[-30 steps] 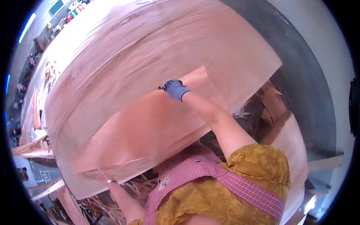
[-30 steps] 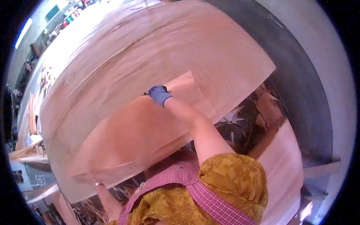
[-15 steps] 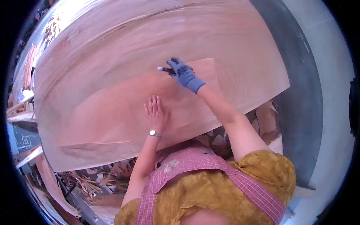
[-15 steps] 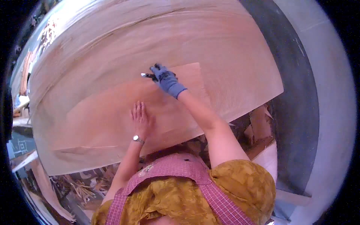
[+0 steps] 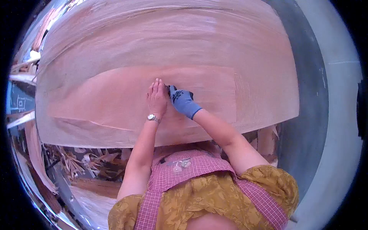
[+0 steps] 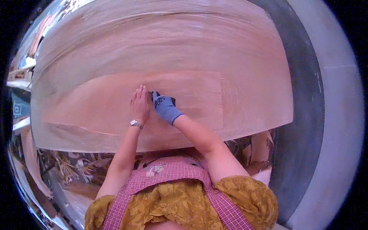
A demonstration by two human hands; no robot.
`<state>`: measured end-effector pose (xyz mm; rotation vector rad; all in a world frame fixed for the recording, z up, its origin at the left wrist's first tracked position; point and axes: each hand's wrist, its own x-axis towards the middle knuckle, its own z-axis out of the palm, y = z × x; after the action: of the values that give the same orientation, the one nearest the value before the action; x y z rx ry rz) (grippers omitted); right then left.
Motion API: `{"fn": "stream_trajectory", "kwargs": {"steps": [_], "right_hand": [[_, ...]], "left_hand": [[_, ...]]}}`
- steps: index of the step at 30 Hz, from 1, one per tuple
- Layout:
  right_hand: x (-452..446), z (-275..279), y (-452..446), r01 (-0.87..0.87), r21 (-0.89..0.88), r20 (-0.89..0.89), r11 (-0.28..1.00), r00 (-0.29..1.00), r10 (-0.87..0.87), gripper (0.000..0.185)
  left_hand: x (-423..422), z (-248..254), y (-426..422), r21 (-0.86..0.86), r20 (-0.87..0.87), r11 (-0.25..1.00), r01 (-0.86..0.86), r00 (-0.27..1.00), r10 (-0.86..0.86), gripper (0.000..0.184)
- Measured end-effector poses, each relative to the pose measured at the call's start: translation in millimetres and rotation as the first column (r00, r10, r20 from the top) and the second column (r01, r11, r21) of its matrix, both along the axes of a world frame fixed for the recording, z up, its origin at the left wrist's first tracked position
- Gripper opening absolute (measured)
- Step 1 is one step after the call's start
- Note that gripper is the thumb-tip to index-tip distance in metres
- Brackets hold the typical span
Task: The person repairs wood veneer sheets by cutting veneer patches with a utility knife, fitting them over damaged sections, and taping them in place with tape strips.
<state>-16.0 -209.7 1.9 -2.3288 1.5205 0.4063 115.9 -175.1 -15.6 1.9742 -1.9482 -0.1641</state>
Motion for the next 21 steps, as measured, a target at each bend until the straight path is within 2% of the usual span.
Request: {"fn": "stream_trajectory", "kwargs": {"steps": [2, 4, 5, 8, 10, 14, 16, 19, 21], "right_hand": [[1, -2, -3, -0.007, 0.021, -0.037, 1.0, 0.999, 0.008, 0.031], [0, 2, -1, -0.029, 0.052, -0.082, 0.998, 0.996, 0.034, 0.037], [-6, -1, 6, -0.051, 0.04, -0.047, 0.998, 0.997, 0.053, 0.039], [-35, -7, 42, -0.121, 0.006, 0.016, 0.993, 0.993, 0.121, 0.043], [-56, -14, 70, -0.168, 0.005, 0.019, 0.986, 0.986, 0.168, 0.045], [-110, 10, 99, -0.193, 0.097, 0.055, 0.976, 0.981, 0.188, 0.037], [-139, 40, 92, -0.169, 0.175, 0.056, 0.97, 0.985, 0.162, 0.035], [-215, 44, 71, -0.347, 0.132, 0.225, 0.929, 0.923, 0.313, 0.026], [-269, 39, 49, -0.439, 0.151, 0.173, 0.886, 0.894, 0.413, 0.023]], "left_hand": [[0, -13, -5, -0.014, 0.009, 1.0, -0.007, 1.0, 0.007, 0.046], [-7, -4, -9, 0.069, 0.046, 0.996, -0.057, 0.997, 0.054, 0.048], [-12, -2, -10, 0.111, 0.066, 0.991, -0.074, 0.996, 0.067, 0.048], [-18, -25, -17, 0.098, 0.083, 0.981, -0.17, 0.983, 0.162, 0.053], [-26, -17, -12, 0.041, 0.083, 0.975, -0.216, 0.974, 0.212, 0.063], [-27, -12, -11, -0.078, 0.08, 0.964, -0.254, 0.962, 0.26, 0.082], [-24, -25, -14, -0.125, 0.072, 0.96, -0.25, 0.963, 0.26, 0.082], [-25, -28, -12, -0.122, 0.103, 0.959, -0.255, 0.958, 0.268, 0.083], [-31, -31, -12, -0.109, 0.125, 0.959, -0.261, 0.954, 0.274, 0.083]]}}
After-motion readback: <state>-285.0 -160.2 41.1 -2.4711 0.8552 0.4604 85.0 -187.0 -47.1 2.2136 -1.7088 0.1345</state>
